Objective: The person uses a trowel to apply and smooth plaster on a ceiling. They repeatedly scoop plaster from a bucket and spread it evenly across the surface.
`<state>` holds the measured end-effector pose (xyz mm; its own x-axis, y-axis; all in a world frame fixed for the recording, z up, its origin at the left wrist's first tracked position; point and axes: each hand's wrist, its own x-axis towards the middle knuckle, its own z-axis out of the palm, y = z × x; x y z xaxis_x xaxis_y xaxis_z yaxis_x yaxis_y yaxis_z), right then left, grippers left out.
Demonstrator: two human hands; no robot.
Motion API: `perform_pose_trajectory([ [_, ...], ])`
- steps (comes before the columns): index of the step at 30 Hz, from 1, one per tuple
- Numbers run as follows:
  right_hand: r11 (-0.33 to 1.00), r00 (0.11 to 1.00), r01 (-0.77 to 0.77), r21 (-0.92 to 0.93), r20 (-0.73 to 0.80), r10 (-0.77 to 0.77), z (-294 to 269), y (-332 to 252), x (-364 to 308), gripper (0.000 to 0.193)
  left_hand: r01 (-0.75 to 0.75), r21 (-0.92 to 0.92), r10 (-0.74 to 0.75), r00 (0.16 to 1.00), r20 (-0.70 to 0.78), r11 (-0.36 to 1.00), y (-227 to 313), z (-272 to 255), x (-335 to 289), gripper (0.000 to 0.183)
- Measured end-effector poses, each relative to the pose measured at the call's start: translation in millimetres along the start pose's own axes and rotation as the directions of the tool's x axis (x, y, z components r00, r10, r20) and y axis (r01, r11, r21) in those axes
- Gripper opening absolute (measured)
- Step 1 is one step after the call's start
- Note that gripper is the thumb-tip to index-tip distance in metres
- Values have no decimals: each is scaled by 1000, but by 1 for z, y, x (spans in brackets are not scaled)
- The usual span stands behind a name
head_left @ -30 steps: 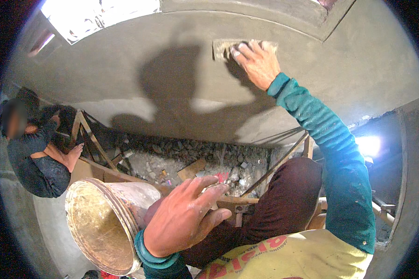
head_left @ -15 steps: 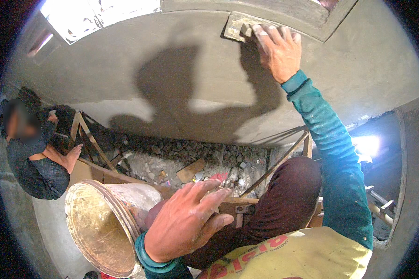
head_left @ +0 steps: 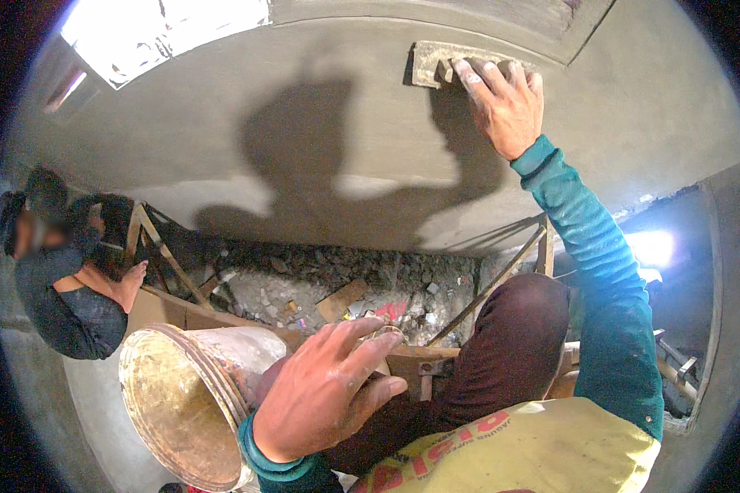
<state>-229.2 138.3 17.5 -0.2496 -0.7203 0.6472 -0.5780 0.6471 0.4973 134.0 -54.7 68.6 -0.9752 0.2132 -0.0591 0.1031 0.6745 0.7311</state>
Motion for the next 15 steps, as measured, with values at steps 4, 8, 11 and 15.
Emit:
perform_pose_trajectory([
  [4, 1000, 996, 21, 3, -82, -21, 11, 9, 11, 69, -10, -14, 11, 1000, 13, 1000, -1, 1, 4, 52],
  [8, 990, 990, 139, 39, 33, -140, 31, -18, 0, 60, -3, -11, 3, 1000, 24, 1000, 1, 1, 7, 51],
  [11, 979, 981, 143, 142, 110, -160, 48, -37, -16, 58, 20, 4, -20, 1000, 23, 1000, 0, 0, 4, 50],
  [15, 985, 981, -107, 137, 178, 81, 20, -34, -25, 53, 41, 22, -41, 999, 18, 999, 3, -2, -3, 51],
])
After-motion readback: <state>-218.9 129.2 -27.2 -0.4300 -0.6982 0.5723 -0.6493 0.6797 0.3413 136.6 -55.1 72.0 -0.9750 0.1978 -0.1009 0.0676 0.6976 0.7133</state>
